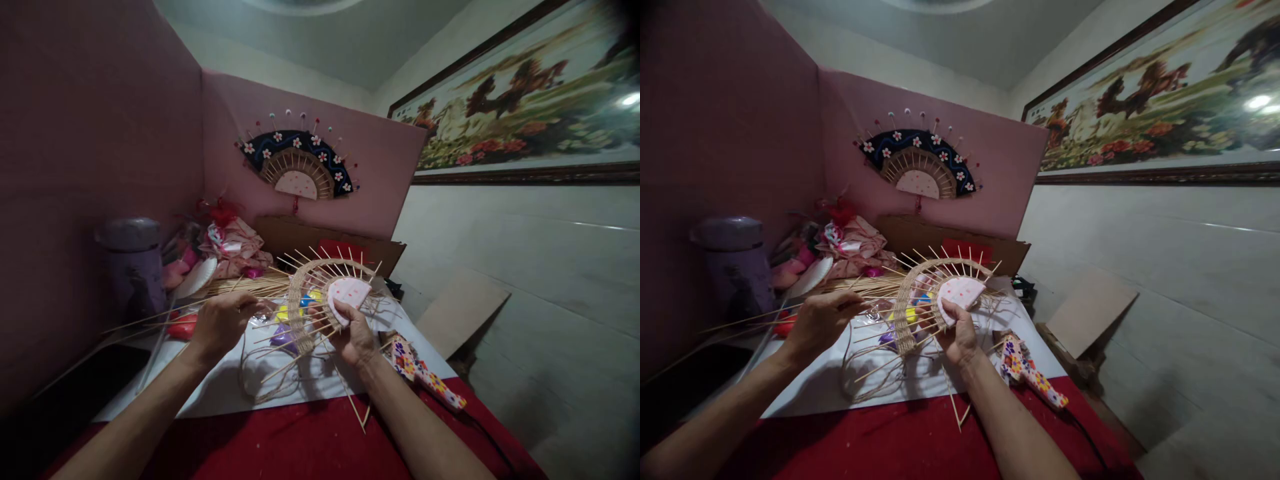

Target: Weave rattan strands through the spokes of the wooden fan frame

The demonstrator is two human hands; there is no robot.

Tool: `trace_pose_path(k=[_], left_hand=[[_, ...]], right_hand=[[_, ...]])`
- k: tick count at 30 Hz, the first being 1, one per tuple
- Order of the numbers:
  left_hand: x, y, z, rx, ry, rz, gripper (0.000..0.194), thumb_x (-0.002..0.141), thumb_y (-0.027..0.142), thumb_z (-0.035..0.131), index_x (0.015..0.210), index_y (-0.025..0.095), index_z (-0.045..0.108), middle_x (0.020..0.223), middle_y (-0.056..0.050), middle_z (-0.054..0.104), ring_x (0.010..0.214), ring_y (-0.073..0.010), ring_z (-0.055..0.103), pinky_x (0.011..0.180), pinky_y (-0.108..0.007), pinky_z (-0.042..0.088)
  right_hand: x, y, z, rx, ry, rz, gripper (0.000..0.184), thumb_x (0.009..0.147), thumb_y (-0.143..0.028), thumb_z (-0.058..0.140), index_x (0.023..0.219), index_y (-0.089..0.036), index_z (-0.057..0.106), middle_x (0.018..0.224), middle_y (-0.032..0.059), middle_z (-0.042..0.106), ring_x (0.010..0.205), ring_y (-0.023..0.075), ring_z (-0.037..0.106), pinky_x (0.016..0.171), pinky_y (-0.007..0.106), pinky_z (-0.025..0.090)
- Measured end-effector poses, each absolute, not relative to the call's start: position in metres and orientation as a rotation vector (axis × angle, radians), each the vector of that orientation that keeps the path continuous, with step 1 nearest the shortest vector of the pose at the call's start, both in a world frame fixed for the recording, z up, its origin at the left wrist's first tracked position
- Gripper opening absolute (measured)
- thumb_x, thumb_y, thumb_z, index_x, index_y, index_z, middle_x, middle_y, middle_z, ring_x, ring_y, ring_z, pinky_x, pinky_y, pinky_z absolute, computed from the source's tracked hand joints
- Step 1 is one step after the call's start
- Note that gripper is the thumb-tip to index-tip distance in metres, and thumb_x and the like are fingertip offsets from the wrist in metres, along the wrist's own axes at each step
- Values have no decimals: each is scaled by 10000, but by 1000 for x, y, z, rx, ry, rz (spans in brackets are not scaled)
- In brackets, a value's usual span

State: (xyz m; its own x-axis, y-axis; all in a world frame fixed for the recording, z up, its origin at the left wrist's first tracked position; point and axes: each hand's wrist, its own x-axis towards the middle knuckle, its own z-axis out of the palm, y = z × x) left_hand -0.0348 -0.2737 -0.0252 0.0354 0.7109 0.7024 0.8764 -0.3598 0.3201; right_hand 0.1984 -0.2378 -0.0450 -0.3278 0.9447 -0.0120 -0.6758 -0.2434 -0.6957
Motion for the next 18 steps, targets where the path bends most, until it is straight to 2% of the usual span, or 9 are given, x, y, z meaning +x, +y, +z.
trace_pose_path(k=[5, 9, 18], left_hand=[[-37, -272, -26, -2079, -1613, -1472, 162, 738, 327, 595, 694, 183, 655, 609, 6, 652, 549, -123, 563, 537, -214, 369], [-37, -270, -31, -1943, -1542, -1517, 148, 734, 296, 602, 656, 173, 623, 568, 11, 614, 525, -117, 539, 537, -216, 354], [-28, -272, -40, -1885, -1717, -1777, 226, 733, 370, 580, 617, 176, 583, 506, 32, 525, 486, -109, 455, 509, -218, 335]], right_hand=[[199, -237, -43, -525, -607, 1788, 195, 766, -152, 483, 825, -33, 625, 723, 146, 691, 679, 215, 667, 611, 319, 556], [199, -237, -42, -523, -546, 1753, 184, 757, -136, 486, 828, -39, 626, 707, 140, 688, 663, 212, 668, 599, 305, 559], [198, -236, -44, -498, -529, 1719, 165, 753, -148, 497, 828, -74, 624, 729, 116, 695, 662, 201, 664, 606, 308, 556]])
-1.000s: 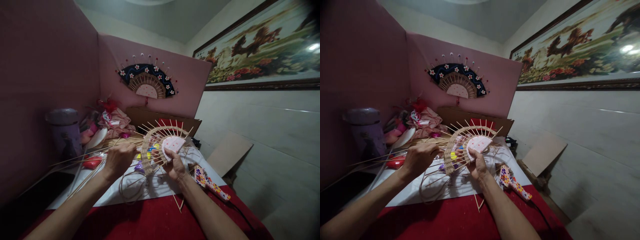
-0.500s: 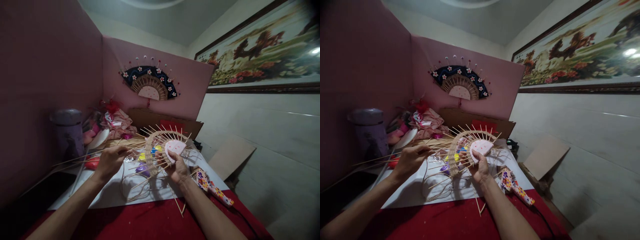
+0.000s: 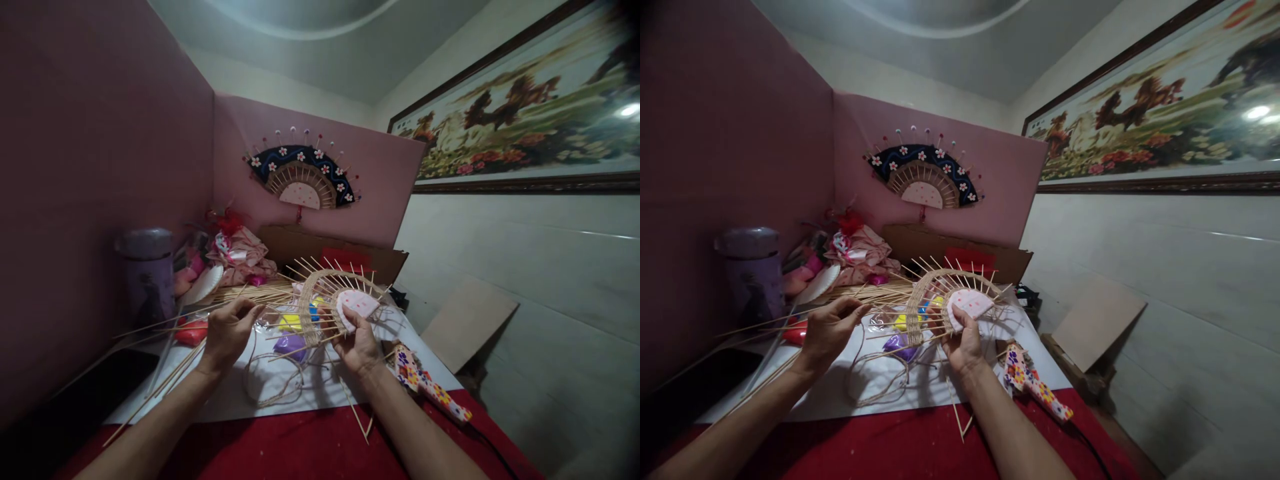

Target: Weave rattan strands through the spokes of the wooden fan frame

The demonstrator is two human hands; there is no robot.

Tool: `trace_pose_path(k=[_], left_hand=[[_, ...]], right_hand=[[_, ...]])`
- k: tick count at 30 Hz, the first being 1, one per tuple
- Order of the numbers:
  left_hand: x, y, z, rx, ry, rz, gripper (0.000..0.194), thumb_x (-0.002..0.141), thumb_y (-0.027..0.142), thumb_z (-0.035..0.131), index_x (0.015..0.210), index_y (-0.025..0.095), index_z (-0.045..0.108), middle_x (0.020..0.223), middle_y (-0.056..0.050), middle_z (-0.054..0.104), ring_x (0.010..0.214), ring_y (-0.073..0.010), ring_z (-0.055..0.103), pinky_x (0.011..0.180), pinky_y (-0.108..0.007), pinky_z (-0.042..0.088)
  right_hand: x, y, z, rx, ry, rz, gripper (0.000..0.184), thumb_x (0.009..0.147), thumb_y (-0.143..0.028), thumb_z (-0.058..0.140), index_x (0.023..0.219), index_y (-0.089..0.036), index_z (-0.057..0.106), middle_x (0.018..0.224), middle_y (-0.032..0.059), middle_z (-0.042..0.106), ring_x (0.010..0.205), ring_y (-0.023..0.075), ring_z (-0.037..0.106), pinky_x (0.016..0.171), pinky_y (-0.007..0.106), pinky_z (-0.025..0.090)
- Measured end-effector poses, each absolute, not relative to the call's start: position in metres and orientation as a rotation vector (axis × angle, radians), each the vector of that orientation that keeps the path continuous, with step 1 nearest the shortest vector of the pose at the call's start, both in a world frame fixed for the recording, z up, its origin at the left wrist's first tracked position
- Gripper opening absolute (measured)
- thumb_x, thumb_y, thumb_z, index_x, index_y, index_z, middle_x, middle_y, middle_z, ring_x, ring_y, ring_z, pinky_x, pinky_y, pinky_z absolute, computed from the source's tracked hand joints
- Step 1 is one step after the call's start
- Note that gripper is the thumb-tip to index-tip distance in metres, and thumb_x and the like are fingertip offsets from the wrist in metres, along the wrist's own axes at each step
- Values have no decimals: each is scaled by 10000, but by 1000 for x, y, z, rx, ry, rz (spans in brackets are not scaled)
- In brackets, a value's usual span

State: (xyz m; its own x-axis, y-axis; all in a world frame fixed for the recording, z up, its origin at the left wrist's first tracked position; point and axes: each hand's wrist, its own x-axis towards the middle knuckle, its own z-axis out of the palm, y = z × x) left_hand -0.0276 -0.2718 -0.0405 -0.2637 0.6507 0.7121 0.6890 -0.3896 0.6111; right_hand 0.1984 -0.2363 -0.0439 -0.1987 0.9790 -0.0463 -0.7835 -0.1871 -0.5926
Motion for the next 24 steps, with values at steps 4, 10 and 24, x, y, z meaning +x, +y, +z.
trace_pose_path(k=[4, 10, 24], left_hand=[[-23, -269, -43, -1951, -1789, -1957, 257, 705, 387, 594, 575, 167, 569, 491, 27, 515, 491, -113, 464, 492, -216, 336], [-9, -266, -46, -2076, -1851, -2456, 288, 614, 392, 669, 530, 148, 541, 420, 58, 443, 409, -76, 377, 417, -196, 282], [10, -273, -46, -2379, -1891, -2723, 322, 516, 348, 742, 744, 123, 702, 570, -43, 637, 421, -92, 471, 407, -215, 360]], right_hand=[[198, -238, -44, -470, -586, 1752, 184, 769, -171, 485, 829, -74, 630, 747, 121, 696, 690, 207, 664, 623, 324, 552], [198, -241, -46, -411, -663, 1844, 196, 769, -194, 500, 832, -64, 633, 768, 132, 697, 717, 224, 665, 656, 358, 544], [195, -245, -43, -409, -737, 1874, 248, 783, -230, 488, 851, -39, 631, 775, 144, 696, 701, 205, 661, 647, 316, 537]])
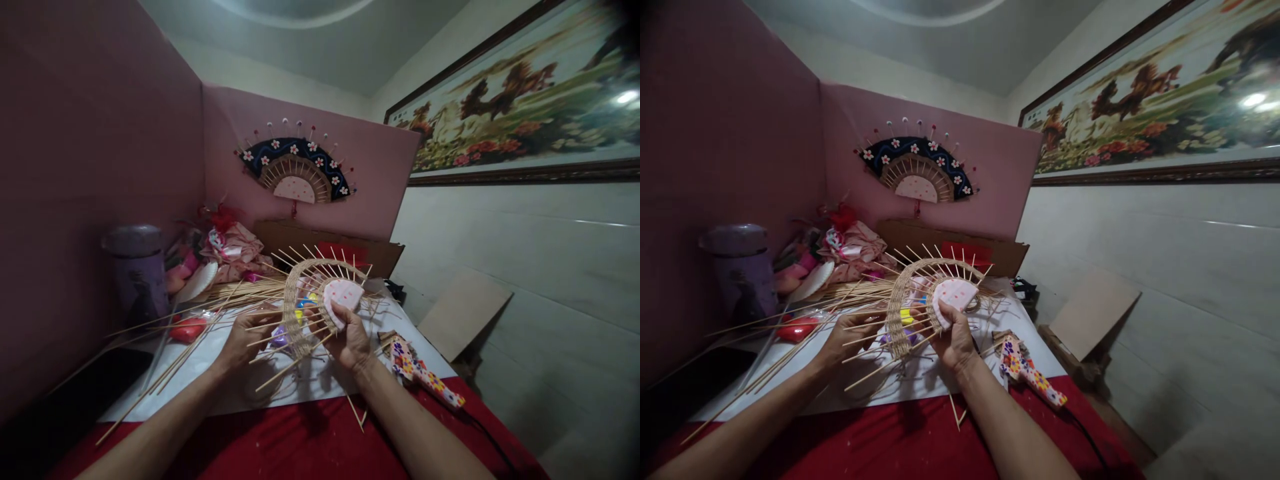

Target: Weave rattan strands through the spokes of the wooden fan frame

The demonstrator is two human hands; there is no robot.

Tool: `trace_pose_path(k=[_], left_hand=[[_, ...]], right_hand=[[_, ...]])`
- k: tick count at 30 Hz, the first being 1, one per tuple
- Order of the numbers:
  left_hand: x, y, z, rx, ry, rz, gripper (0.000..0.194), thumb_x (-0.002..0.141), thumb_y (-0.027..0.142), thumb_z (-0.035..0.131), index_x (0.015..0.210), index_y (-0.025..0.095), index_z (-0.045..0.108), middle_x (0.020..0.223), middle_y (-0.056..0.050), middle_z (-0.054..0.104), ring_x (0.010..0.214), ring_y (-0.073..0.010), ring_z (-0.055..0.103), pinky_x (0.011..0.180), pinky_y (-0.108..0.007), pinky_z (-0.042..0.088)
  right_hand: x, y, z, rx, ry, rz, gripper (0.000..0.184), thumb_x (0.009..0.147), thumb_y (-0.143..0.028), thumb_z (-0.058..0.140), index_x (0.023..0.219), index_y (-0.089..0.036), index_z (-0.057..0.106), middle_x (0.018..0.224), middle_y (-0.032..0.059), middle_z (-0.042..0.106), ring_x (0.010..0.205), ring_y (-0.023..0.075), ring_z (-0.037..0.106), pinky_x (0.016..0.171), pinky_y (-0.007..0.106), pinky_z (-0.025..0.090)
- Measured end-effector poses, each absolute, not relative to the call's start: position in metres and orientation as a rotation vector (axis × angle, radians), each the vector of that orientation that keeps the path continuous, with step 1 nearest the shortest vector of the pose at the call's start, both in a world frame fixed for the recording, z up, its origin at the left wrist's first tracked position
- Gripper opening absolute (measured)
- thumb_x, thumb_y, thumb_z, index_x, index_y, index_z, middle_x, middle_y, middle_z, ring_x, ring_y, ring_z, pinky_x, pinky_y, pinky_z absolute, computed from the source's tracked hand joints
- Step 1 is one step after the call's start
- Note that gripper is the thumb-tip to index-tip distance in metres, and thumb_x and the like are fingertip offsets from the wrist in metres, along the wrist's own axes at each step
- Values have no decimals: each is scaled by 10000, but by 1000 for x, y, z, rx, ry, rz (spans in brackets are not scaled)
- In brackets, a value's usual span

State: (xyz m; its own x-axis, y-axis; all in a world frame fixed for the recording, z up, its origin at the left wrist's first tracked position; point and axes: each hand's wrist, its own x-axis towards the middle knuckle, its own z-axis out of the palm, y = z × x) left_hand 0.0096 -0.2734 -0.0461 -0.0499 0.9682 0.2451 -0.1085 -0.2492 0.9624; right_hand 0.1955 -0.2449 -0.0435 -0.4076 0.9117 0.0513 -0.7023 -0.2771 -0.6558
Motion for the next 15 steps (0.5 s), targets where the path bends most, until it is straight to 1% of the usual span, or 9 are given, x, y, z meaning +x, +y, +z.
trace_pose_path(k=[2, 4, 5, 6, 7, 9, 10, 13, 15], left_hand=[[10, -275, -45, 1275, 998, 1428, 316, 479, 324, 760, 713, 119, 704, 596, -58, 655, 457, -112, 517, 457, -238, 412], [10, -278, -43, 1308, 951, 1416, 266, 451, 283, 772, 642, 117, 691, 639, -74, 670, 568, -150, 581, 558, -263, 458], [10, -279, -42, 1327, 934, 1409, 238, 458, 271, 770, 615, 117, 679, 649, -74, 670, 602, -156, 592, 586, -263, 464], [10, -281, -41, 1341, 931, 1394, 221, 482, 270, 763, 611, 119, 668, 643, -65, 663, 583, -145, 586, 566, -252, 459], [10, -283, -42, 1351, 938, 1368, 216, 515, 278, 750, 633, 121, 661, 624, -49, 649, 531, -126, 567, 507, -233, 439], [9, -285, -44, 1375, 936, 1297, 230, 586, 301, 718, 719, 129, 644, 597, -19, 618, 446, -102, 523, 410, -206, 378], [8, -286, -46, 1395, 920, 1260, 242, 616, 314, 700, 763, 132, 635, 600, -14, 610, 430, -99, 512, 391, -201, 357], [7, -287, -49, 1463, 854, 1209, 260, 691, 337, 646, 844, 127, 625, 648, -33, 617, 448, -93, 492, 408, -203, 344], [7, -287, -49, 1475, 864, 1202, 271, 707, 336, 636, 876, 123, 641, 678, -45, 625, 450, -72, 447, 415, -195, 313]], right_hand=[[196, -244, -43, -395, -729, 1873, 238, 778, -224, 495, 843, -40, 631, 773, 143, 695, 689, 199, 661, 637, 302, 538], [197, -244, -43, -382, -719, 1882, 238, 778, -222, 496, 848, -37, 628, 779, 146, 694, 690, 194, 661, 633, 291, 539], [197, -244, -43, -381, -715, 1887, 244, 780, -221, 493, 860, -32, 625, 787, 149, 694, 694, 193, 661, 630, 287, 540], [197, -244, -43, -381, -712, 1895, 253, 783, -220, 487, 875, -27, 622, 798, 153, 693, 699, 194, 662, 626, 285, 540], [197, -244, -43, -380, -711, 1906, 261, 787, -220, 479, 890, -24, 618, 808, 155, 692, 706, 196, 662, 621, 286, 541], [197, -244, -42, -370, -705, 1919, 263, 792, -219, 471, 901, -26, 613, 813, 152, 692, 713, 201, 662, 608, 294, 544], [197, -244, -42, -365, -699, 1920, 257, 789, -218, 474, 896, -29, 612, 807, 150, 692, 713, 203, 662, 602, 297, 545], [198, -244, -41, -360, -669, 1902, 234, 778, -217, 491, 870, -38, 611, 777, 145, 692, 710, 207, 663, 598, 302, 547], [199, -244, -40, -371, -646, 1895, 234, 782, -220, 481, 868, -44, 609, 750, 139, 691, 706, 212, 664, 603, 318, 550]])
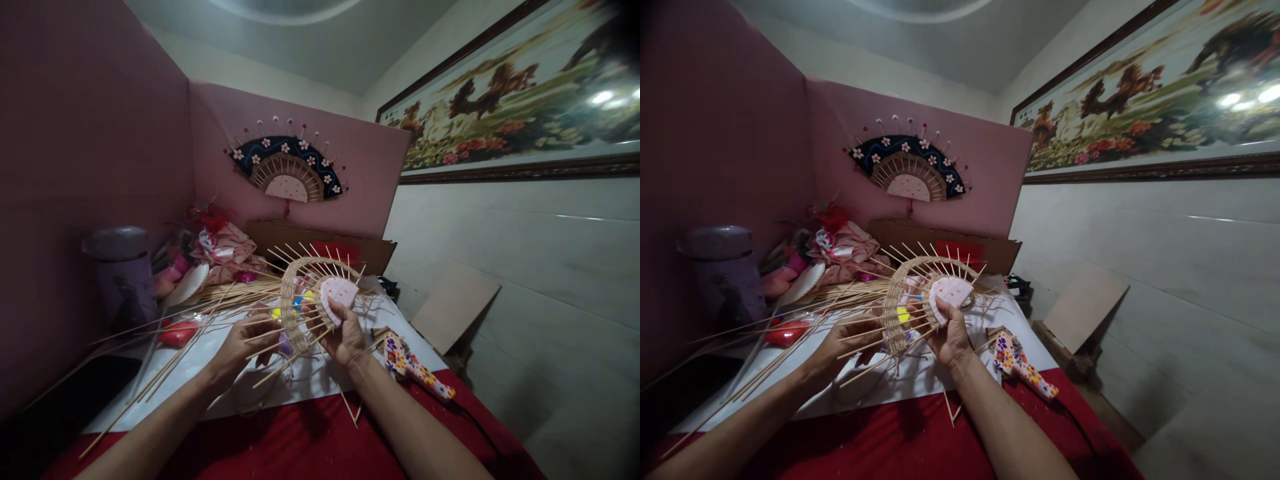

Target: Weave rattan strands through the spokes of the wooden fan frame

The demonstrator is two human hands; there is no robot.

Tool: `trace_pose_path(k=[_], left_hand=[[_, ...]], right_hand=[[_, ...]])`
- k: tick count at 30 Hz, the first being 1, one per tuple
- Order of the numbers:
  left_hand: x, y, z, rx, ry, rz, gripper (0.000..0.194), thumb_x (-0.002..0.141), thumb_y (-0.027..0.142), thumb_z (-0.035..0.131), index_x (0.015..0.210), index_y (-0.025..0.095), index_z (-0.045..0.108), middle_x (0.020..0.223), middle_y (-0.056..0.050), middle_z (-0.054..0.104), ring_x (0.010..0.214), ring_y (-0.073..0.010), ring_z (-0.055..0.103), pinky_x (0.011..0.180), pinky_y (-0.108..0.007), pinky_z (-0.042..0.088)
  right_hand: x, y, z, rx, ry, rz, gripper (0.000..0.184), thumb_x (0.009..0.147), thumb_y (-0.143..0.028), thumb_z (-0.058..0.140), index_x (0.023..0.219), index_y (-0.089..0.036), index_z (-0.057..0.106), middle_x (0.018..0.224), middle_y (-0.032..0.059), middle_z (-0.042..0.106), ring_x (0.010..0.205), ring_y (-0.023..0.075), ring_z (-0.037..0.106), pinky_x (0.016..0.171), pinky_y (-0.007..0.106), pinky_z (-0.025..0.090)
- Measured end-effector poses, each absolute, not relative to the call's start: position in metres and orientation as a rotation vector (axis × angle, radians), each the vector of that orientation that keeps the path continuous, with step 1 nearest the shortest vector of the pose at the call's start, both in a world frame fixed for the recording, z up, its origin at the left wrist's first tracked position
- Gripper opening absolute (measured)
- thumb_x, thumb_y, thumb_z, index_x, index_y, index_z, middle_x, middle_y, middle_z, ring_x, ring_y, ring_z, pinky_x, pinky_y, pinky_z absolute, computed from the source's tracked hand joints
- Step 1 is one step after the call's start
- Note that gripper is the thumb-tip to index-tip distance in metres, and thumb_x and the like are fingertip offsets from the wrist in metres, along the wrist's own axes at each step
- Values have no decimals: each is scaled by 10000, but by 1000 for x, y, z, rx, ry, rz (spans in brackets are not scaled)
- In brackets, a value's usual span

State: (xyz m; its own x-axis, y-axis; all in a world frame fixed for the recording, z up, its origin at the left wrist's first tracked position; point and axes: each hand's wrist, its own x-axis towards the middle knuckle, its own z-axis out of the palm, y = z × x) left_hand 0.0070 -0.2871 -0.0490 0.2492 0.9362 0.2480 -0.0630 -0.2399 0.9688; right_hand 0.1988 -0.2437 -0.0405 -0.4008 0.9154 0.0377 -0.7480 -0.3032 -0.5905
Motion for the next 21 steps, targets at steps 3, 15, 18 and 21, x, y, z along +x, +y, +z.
trace_pose_path(k=[3, 15, 18, 21], left_hand=[[8, -289, -46, 1455, 932, 1187, 306, 679, 322, 668, 923, 137, 666, 721, -55, 645, 500, -76, 442, 453, -195, 313], [11, -290, -47, 1470, 979, 1165, 355, 691, 386, 640, 951, 147, 683, 607, -21, 585, 491, -77, 407, 437, -194, 257], [13, -289, -49, 1400, 963, 1189, 315, 674, 378, 657, 878, 141, 695, 573, -6, 563, 476, -70, 411, 435, -193, 270], [15, -291, -48, 1358, 956, 1224, 329, 659, 371, 669, 886, 133, 674, 533, 15, 536, 439, -65, 394, 414, -195, 274]], right_hand=[[199, -244, -39, -395, -627, 1895, 240, 793, -230, 460, 864, -55, 608, 705, 127, 689, 678, 215, 664, 614, 345, 551], [200, -242, -43, -357, -665, 1892, 215, 778, -226, 492, 857, -65, 611, 742, 128, 693, 709, 218, 664, 618, 338, 553], [200, -241, -43, -349, -671, 1886, 223, 788, -227, 476, 852, -61, 611, 760, 136, 692, 704, 211, 664, 610, 326, 552], [200, -241, -44, -351, -677, 1887, 228, 788, -233, 480, 856, -59, 610, 756, 137, 691, 701, 210, 664, 608, 323, 552]])
